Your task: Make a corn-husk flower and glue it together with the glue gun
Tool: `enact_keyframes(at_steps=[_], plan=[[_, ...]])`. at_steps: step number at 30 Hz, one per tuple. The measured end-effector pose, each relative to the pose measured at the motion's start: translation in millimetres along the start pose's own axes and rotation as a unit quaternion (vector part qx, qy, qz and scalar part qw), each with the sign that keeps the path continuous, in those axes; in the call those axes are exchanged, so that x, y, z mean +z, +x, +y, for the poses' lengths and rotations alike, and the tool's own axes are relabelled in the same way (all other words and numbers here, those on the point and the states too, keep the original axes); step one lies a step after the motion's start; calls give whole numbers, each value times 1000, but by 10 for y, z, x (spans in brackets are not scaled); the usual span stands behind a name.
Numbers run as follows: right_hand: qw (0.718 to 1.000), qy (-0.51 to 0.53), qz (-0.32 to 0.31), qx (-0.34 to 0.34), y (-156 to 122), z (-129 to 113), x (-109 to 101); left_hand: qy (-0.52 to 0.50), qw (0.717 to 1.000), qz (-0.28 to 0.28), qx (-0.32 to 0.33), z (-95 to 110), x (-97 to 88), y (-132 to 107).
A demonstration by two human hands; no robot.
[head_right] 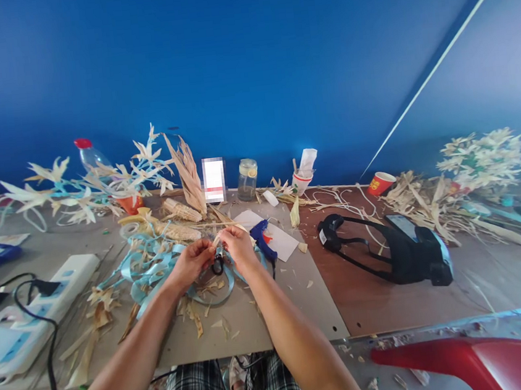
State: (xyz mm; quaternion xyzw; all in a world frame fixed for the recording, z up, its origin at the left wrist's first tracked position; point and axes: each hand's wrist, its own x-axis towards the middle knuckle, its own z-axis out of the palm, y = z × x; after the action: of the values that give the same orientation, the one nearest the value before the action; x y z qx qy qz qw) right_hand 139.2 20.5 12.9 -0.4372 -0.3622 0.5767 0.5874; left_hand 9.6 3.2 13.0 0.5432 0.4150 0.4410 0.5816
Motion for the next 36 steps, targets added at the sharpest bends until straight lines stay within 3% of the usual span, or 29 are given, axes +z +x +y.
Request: enact_keyframes(at_steps=[8,14,25,36], plan=[[987,133,-20,90,3,-43,-6,3,1000,-3,3,-41,-15,11],[979,189,17,74,134,-110,-178,3,999,44,-2,-96,-52,38],[997,59,-40,24,-19,-65,-27,-12,998,62,-10,-91,-70,38],[994,-56,-89,2,-64,-32,4,-6,998,54,-10,-68,-37,37]])
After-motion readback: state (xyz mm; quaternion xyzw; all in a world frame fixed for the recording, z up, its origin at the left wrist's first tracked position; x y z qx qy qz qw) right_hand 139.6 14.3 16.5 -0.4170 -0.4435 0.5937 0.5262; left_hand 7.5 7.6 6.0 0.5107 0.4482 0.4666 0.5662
